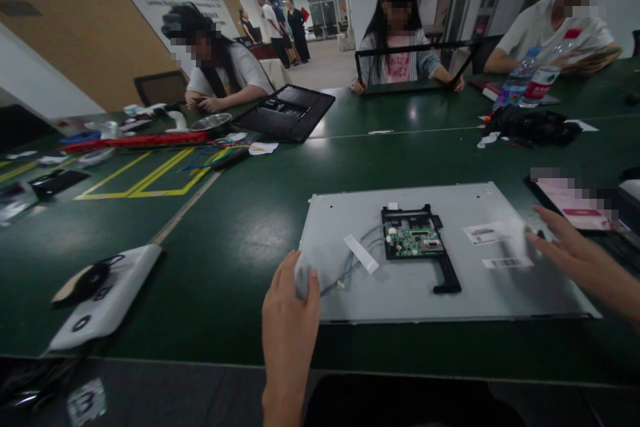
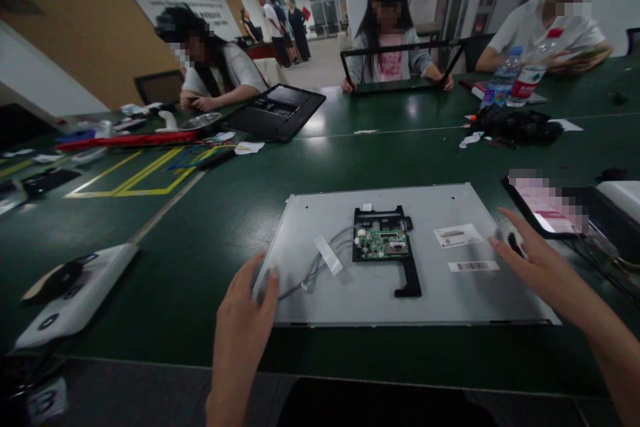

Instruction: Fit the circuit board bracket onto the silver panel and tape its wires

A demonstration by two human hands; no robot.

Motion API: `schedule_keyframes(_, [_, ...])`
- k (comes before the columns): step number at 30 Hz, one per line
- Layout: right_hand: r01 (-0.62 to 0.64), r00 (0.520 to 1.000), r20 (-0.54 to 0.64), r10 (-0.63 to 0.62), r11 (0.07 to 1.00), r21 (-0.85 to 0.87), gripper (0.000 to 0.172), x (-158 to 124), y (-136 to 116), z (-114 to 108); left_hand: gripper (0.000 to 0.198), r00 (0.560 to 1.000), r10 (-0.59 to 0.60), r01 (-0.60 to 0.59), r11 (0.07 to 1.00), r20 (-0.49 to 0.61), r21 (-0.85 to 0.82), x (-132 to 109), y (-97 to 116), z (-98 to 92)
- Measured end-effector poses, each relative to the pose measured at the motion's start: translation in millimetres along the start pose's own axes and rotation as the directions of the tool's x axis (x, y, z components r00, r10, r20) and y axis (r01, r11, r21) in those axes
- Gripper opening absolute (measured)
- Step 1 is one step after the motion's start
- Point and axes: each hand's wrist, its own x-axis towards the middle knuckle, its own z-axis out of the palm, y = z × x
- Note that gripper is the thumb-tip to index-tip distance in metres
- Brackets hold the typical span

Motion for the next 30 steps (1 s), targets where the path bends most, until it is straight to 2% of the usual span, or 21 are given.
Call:
schedule_keyframes(3, [-0.185, 0.978, 0.133, 0.159, 0.958, 0.217, 0.071, -6.0, 6.9, -2.0, 0.049, 0.994, -0.088, 0.092, 0.994, 0.066, -0.063, -7.5, -17.8, -5.0])
schedule_keyframes(5, [-0.236, 0.967, 0.165, 0.192, 0.921, 0.309, 0.07, -9.2, 4.1, -4.1, 0.05, 0.989, -0.098, 0.113, 0.983, 0.107, -0.143, -11.4, -26.4, -5.0])
schedule_keyframes(8, [-0.276, 0.96, 0.172, 0.222, 0.86, 0.429, 0.07, -12.3, -4.2, -7.1, 0.048, 0.987, -0.091, 0.123, 0.961, 0.134, -0.249, -13.7, -31.9, -2.2])
schedule_keyframes(11, [-0.299, 0.954, 0.17, 0.247, 0.82, 0.488, 0.077, -13.3, -6.9, -6.9, 0.052, 0.984, -0.137, 0.17, 0.923, 0.117, -0.346, -13.1, -31.3, 1.1])
schedule_keyframes(15, [-0.248, 0.969, 0.14, 0.204, 0.791, 0.559, 0.08, -11.7, 0.3, -1.8, 0.053, 0.979, -0.191, 0.202, 0.874, 0.07, -0.442, -11.4, -31.1, 4.1])
schedule_keyframes(21, [-0.214, 0.976, 0.13, 0.172, 0.702, 0.68, 0.078, -10.1, 1.1, 5.1, 0.045, 0.993, -0.121, 0.106, 0.919, -0.015, -0.381, -7.9, -37.4, 5.9])
schedule_keyframes(26, [-0.181, 0.983, 0.141, 0.114, 0.679, 0.711, 0.074, -6.8, 2.8, 14.5, 0.047, 0.994, -0.102, 0.083, 0.943, -0.043, -0.324, 2.4, -46.0, 4.9])
schedule_keyframes(30, [-0.155, 0.987, 0.148, 0.068, 0.674, 0.722, 0.073, -3.7, 3.7, 25.8, 0.047, 0.996, -0.062, 0.05, 0.984, -0.064, -0.169, 14.0, -49.0, 2.0])
